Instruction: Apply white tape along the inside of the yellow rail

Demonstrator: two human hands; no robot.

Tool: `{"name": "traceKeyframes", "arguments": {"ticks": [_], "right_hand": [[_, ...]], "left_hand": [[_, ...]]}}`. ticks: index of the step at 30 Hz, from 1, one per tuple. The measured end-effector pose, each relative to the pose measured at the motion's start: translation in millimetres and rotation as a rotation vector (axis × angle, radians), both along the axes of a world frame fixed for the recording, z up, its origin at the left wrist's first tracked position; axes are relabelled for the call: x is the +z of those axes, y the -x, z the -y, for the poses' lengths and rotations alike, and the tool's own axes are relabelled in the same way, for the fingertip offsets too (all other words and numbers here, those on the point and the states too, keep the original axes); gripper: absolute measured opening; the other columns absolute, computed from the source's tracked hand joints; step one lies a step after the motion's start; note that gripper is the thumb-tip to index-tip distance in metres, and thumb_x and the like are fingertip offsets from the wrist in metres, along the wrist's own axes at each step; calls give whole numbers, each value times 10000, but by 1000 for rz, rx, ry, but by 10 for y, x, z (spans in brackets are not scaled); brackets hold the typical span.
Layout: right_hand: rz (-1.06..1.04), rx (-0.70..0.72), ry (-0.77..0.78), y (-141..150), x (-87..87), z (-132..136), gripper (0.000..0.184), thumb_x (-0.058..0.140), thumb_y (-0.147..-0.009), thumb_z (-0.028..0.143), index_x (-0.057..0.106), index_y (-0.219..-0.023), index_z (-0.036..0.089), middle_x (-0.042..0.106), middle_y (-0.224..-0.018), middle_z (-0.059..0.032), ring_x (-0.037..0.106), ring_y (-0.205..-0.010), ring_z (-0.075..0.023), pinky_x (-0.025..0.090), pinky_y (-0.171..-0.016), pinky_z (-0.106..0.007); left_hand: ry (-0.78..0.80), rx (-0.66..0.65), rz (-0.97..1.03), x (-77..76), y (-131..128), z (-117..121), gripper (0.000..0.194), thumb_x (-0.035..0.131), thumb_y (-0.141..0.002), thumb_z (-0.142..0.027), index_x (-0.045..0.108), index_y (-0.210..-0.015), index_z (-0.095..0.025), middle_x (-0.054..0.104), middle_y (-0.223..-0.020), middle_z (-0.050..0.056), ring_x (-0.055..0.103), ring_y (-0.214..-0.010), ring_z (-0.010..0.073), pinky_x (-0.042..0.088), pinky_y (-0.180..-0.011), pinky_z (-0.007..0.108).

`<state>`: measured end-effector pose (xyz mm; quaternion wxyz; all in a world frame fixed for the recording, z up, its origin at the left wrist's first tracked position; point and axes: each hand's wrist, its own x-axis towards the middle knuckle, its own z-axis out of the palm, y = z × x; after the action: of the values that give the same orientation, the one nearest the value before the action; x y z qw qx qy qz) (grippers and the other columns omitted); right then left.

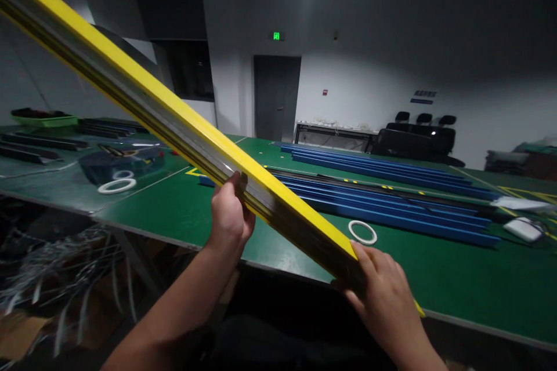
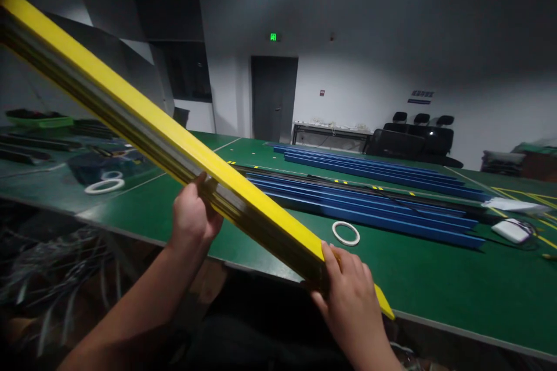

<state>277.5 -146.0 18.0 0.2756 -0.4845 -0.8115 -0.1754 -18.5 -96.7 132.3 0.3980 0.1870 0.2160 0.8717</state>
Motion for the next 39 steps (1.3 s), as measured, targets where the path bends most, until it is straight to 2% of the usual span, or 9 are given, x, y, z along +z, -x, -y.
{"name": "traceKeyframes", "arguments": {"ticks": [6,12,15,18,25,28,31,35,39], "right_hand": [[-59,115,-17,417,7,46,787,657,-792,265,292,-1487,211,608,-1186,-158,571,-1005,-325,526,-839,-481],[-29,285,-25,861,-48,69,648,634,-843,273,399,-1425,115,647,-1175,-180,627,-981,-296,553,-789,-428],[9,378,-15,899,126,51,490,604,-886,267,509,-1357,173,669,-1182,-136,633,-1016,-269,550,-793,-407],[1,377,-122,782,459,29,401,581,-907,235,575,-1305,195,665,-1215,-119,606,-1098,-266,528,-872,-426],[58,216,-485,313,1467,-2,603,675,-847,208,491,-1407,333,480,-1470,-57,402,-1374,-339,342,-1112,-575],[90,113,-608,212,1868,-29,633,707,-834,255,474,-1416,338,398,-1528,-50,253,-1439,-414,177,-1129,-697],[130,97,-619,167,2115,-45,626,699,-844,257,467,-1421,330,365,-1551,-57,210,-1447,-438,93,-1114,-733],[261,152,-509,33,2048,-91,557,559,-925,227,425,-1449,361,482,-1473,-41,380,-1385,-379,92,-1122,-719],[371,169,-335,-183,1615,-214,685,647,-838,440,421,-1466,283,576,-1346,-109,508,-1232,-388,281,-1090,-633]], "left_hand": [[-83,-13,-85,585,116,-56,212,470,-962,-315,620,-997,-169,680,-791,17,681,-759,152,567,-737,273],[-76,134,-439,992,157,-88,359,539,-920,-515,632,-959,-170,667,-752,31,649,-702,168,521,-638,258],[-29,176,-608,1085,133,-132,343,572,-902,-506,640,-869,-171,648,-716,29,634,-694,178,489,-625,260],[-1,155,-768,1120,86,-129,288,596,-902,-440,636,-811,-170,603,-646,12,602,-689,180,450,-619,253],[-98,188,-1333,1075,-131,54,370,581,-889,-481,657,-752,-146,599,-633,1,506,-625,154,361,-568,243],[-82,67,-1440,939,-225,50,350,574,-893,-469,697,-805,-154,633,-644,6,520,-592,154,374,-557,246],[-135,-62,-1554,738,-274,-4,270,567,-905,-398,726,-865,-184,679,-704,12,557,-592,155,399,-564,247],[-216,-101,-1796,489,-254,-82,242,555,-910,-364,738,-845,-220,685,-688,23,576,-591,167,381,-569,254],[-171,-219,-1856,263,-239,-178,150,658,-829,-367,738,-774,-251,691,-667,44,600,-612,202,399,-606,271]]}}
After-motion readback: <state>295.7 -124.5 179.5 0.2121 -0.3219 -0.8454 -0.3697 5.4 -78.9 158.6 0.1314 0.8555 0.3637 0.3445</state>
